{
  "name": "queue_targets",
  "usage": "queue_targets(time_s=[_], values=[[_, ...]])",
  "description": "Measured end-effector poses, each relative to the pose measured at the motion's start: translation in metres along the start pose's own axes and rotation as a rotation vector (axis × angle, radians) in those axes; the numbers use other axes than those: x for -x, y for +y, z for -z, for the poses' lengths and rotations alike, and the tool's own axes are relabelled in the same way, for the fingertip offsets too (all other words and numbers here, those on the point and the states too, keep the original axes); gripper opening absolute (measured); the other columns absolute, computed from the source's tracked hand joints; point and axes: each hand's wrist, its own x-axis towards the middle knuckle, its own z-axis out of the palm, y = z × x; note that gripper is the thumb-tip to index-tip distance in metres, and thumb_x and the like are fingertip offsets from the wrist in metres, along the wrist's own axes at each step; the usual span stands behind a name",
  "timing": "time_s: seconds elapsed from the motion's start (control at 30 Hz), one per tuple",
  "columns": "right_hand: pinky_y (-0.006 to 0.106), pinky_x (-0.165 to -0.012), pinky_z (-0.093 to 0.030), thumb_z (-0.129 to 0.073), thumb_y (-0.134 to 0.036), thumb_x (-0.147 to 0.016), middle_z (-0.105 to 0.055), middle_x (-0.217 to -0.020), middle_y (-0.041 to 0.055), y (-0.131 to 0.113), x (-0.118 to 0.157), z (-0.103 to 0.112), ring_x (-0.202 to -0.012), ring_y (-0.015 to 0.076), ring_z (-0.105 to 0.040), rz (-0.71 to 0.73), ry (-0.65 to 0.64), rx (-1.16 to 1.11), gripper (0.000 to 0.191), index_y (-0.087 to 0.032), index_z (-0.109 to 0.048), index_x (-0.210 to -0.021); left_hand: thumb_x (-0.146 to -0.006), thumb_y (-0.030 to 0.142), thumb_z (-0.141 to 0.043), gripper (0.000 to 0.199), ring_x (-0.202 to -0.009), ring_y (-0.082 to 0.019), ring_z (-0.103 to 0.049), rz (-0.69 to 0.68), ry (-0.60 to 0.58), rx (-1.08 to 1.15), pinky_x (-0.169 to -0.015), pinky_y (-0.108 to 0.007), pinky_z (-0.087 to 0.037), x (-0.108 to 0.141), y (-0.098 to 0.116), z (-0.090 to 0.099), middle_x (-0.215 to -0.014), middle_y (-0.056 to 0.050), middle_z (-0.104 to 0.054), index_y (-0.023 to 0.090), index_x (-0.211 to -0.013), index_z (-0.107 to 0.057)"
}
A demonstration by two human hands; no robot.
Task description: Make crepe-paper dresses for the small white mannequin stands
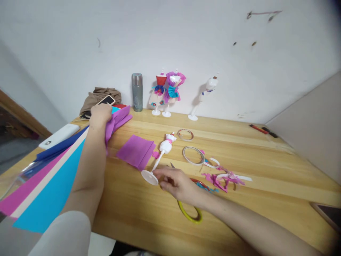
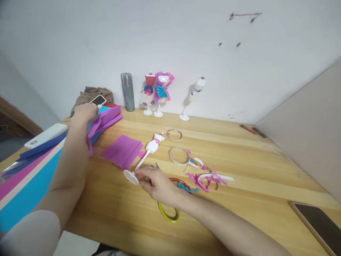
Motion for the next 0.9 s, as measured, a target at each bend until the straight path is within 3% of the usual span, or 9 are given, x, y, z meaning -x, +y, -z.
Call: queue_targets(time_s=[0.1,0.2,0.27,0.33,0.43,0.57,0.7,0.83,0.9], values=[[0.027,-0.07,-0.049,-0.053,-0.002,-0.078,-0.072,-0.098,0.0079,-0.002,0.0,0.002,-0.085,0.0165,-0.064,0.037,-0.009,0.042,0.041,-0.015,-0.069,-0.113,-0.078,0.017,-0.052,0.027,-0.104,-0.04,-0.066,0.02,-0.076,-0.136,-0.086,-0.047,-0.05,0.008,0.015,0.009,-0.108,-0.029,-0.069,0.006,-0.095,-0.07],[0.028,-0.075,-0.05,-0.052,-0.001,-0.078,-0.072,-0.097,0.0076,-0.002,0.0,0.003,-0.087,0.0171,-0.064,0.054,0.001,0.08,0.041,-0.015,-0.069,-0.112,-0.083,0.028,-0.054,0.021,-0.095,-0.025,-0.067,-0.251,-0.208,-0.099,-0.085,-0.031,-0.049,0.018,0.045,0.02,-0.095,-0.013,-0.073,0.016,-0.082,-0.071],[0.028,-0.076,-0.05,-0.052,0.001,-0.076,-0.072,-0.097,0.007,-0.001,0.0,0.004,-0.087,0.017,-0.065,0.058,0.004,0.088,0.043,-0.016,-0.069,-0.112,-0.086,0.031,-0.051,0.024,-0.082,-0.021,-0.066,-0.327,-0.395,-0.02,-0.078,-0.029,-0.048,0.024,0.07,0.018,-0.081,-0.01,-0.071,0.015,-0.078,-0.068],[0.028,-0.076,-0.05,-0.052,0.001,-0.075,-0.072,-0.097,0.0065,0.0,-0.001,0.004,-0.087,0.0168,-0.065,0.069,-0.001,0.092,0.043,-0.017,-0.069,-0.111,-0.085,0.037,-0.054,0.032,-0.064,-0.019,-0.063,-0.326,-0.517,-0.004,-0.066,-0.029,-0.049,0.03,0.094,0.006,-0.061,-0.007,-0.064,0.015,-0.065,-0.064],[0.027,-0.075,-0.05,-0.053,0.0,-0.076,-0.072,-0.097,0.0061,-0.001,-0.001,0.004,-0.085,0.0163,-0.064,0.084,-0.008,0.1,0.042,-0.018,-0.07,-0.11,-0.074,0.043,-0.07,0.038,-0.055,-0.02,-0.059,-0.344,-0.646,0.005,-0.061,-0.032,-0.049,0.035,0.119,-0.024,-0.046,-0.005,-0.055,0.017,-0.049,-0.057],[0.027,-0.074,-0.05,-0.053,0.0,-0.076,-0.071,-0.095,0.0059,-0.001,-0.001,0.004,-0.085,0.0163,-0.065,0.091,0.007,0.099,0.042,-0.018,-0.07,-0.109,-0.062,0.024,-0.078,0.032,-0.05,-0.018,-0.058,-0.373,-0.843,0.062,-0.054,-0.029,-0.049,0.031,0.127,-0.054,-0.041,-0.003,-0.054,0.018,-0.044,-0.052],[0.026,-0.065,-0.05,-0.055,-0.005,-0.077,-0.07,-0.093,0.0054,0.003,-0.001,0.006,-0.073,0.014,-0.064,-0.01,0.03,-0.025,0.039,-0.02,-0.07,-0.11,-0.064,0.023,-0.07,0.03,-0.046,-0.017,-0.055,-0.404,-0.829,0.184,-0.049,-0.028,-0.045,0.022,0.111,-0.045,-0.041,-0.002,-0.053,0.019,-0.044,-0.048],[0.027,-0.061,-0.053,-0.058,-0.019,-0.082,-0.068,-0.1,0.0077,0.01,-0.005,0.012,-0.064,0.0113,-0.063,-0.205,0.089,-0.379,0.035,-0.018,-0.064,-0.117,-0.076,0.034,-0.063,0.028,-0.056,-0.014,-0.059,-0.468,-0.68,0.375,-0.056,-0.024,-0.045,0.022,0.084,-0.002,-0.056,-0.002,-0.063,0.019,-0.055,-0.053],[0.024,-0.057,-0.051,-0.061,-0.021,-0.08,-0.067,-0.099,0.007,0.014,-0.01,0.017,-0.061,0.0098,-0.061,-0.252,0.078,-0.418,0.038,-0.017,-0.063,-0.119,-0.076,0.041,-0.066,0.031,-0.056,-0.014,-0.058,-0.51,-0.556,0.54,-0.057,-0.025,-0.046,0.025,0.07,0.019,-0.056,-0.002,-0.064,0.019,-0.056,-0.057]])
